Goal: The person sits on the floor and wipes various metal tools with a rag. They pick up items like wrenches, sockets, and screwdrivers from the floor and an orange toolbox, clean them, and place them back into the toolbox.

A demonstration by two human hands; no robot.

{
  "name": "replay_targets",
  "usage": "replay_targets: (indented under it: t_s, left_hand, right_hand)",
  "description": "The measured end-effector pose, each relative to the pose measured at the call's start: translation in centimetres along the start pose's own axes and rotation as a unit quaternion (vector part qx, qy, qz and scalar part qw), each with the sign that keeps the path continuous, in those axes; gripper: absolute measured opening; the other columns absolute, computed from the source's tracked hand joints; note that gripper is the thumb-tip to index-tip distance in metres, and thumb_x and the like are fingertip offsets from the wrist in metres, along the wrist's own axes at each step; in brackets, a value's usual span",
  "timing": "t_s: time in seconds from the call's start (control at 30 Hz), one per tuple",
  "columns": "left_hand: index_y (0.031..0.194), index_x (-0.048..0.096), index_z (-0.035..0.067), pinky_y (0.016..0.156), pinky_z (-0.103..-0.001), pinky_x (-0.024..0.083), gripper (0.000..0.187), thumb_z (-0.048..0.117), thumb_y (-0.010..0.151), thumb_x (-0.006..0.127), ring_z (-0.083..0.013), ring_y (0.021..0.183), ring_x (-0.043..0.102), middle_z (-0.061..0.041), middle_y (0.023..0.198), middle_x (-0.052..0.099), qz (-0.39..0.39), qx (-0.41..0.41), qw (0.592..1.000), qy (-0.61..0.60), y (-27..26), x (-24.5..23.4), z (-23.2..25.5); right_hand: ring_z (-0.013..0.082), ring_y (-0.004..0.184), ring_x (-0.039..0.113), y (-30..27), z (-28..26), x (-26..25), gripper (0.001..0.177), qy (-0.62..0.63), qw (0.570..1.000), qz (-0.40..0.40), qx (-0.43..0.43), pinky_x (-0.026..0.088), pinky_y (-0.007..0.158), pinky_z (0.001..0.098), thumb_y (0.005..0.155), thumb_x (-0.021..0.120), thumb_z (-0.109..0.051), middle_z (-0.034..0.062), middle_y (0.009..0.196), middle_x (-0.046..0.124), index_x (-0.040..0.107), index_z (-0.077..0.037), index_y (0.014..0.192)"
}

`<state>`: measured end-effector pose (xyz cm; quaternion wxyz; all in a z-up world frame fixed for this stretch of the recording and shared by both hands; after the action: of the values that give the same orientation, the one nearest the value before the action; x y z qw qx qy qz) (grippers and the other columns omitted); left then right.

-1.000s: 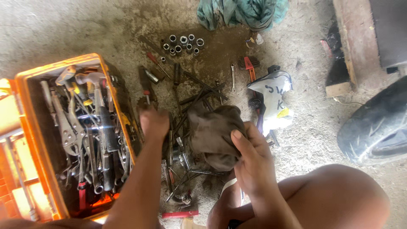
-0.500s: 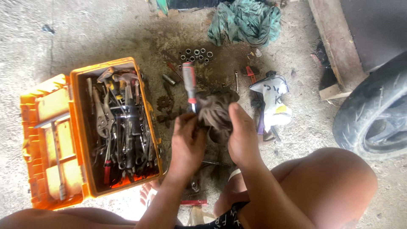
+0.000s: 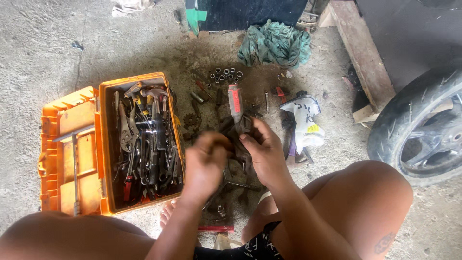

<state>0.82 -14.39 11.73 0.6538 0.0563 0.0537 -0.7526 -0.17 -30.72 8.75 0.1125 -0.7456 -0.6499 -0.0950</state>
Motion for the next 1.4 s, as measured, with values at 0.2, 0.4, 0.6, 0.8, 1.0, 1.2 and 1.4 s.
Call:
replay_targets:
  t_s: [0.2,0.4,0.6,0.8,1.0,1.2,1.4]
  left_hand:
    - [0.099,0.069,-0.002,0.073,-0.030,0.051,0.037,0.034,0.103,0.066,-0.0148,0.082,0.060,-0.009,0.094,0.062,0.033,0.050,0.998,0.028,3.6,-0.9,0.1]
    - [0.102,0.069,0.003,0.074,-0.025,0.050,0.037,0.039,0.098,0.065,-0.0071,0.078,0.056,-0.001,0.085,0.069,0.052,-0.003,0.995,-0.084,5.2,-0.1,-2.1]
    - [0.105,0.070,-0.001,0.068,-0.026,0.046,0.037,0.036,0.099,0.069,-0.0072,0.077,0.051,0.000,0.085,0.063,0.051,-0.063,0.973,-0.218,5.2,1.1,-3.9]
    - [0.109,0.072,-0.001,0.070,-0.026,0.051,0.037,0.034,0.097,0.069,-0.0104,0.075,0.061,-0.001,0.083,0.067,0.063,-0.075,0.962,-0.255,5.5,0.9,-3.8]
    - [0.104,0.069,0.002,0.068,-0.025,0.048,0.032,0.033,0.098,0.068,-0.0103,0.072,0.058,-0.002,0.080,0.065,0.049,-0.090,0.956,-0.276,3.9,1.8,-3.8]
    - [0.091,0.064,0.002,0.059,-0.026,0.049,0.030,0.031,0.098,0.071,-0.0119,0.063,0.057,-0.005,0.074,0.064,0.133,-0.075,0.960,-0.236,5.5,-1.0,-3.9]
    - [0.091,0.064,0.004,0.055,-0.026,0.052,0.030,0.032,0.095,0.073,-0.0095,0.064,0.058,-0.002,0.077,0.063,0.181,-0.079,0.956,-0.216,6.4,-2.4,-4.0]
  right_hand:
    - [0.0096,0.087,0.068,-1.3,0.3,1.8,0.025,-0.069,0.996,-0.049,0.012,0.059,0.078,0.0264,0.101,0.062,-0.009,0.0043,0.099,0.070,0.063,0.000,0.124]
    - [0.0065,0.076,0.057,-1.5,1.7,2.3,0.019,-0.044,0.998,-0.005,0.044,0.048,0.066,0.0245,0.103,0.064,-0.015,0.0007,0.088,0.065,0.068,0.002,0.110]
    - [0.0047,0.068,0.051,-2.3,2.1,1.1,0.023,-0.125,0.989,-0.020,0.075,0.043,0.059,0.0236,0.104,0.060,-0.021,-0.0013,0.078,0.061,0.068,0.000,0.098]
    - [0.0054,0.068,0.048,-3.6,3.0,0.6,0.022,-0.100,0.990,-0.046,0.083,0.041,0.059,0.0246,0.106,0.061,-0.019,-0.0007,0.077,0.057,0.064,0.001,0.095]
    - [0.0043,0.080,0.059,-1.7,2.8,2.4,0.016,-0.025,0.995,-0.050,0.077,0.048,0.072,0.0232,0.101,0.059,-0.014,-0.0010,0.088,0.068,0.067,-0.001,0.103]
    - [0.0126,0.058,0.061,-2.4,-0.2,2.8,0.018,-0.324,0.945,-0.044,0.027,0.049,0.055,0.0323,0.100,0.060,-0.021,0.0083,0.068,0.066,0.064,-0.004,0.096]
    - [0.0251,0.057,0.062,-3.7,-3.5,4.0,0.023,-0.430,0.897,-0.030,-0.095,0.047,0.055,0.0406,0.099,0.063,-0.021,0.0156,0.072,0.064,0.057,0.000,0.091]
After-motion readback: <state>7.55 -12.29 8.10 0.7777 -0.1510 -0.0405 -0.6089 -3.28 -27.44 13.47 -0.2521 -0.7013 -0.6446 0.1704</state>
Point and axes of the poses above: each hand's wrist, its own y-axis towards the middle knuckle, its own x-axis out of the palm, z = x × y, the point moved 10 cm from there along y, towards the middle knuckle
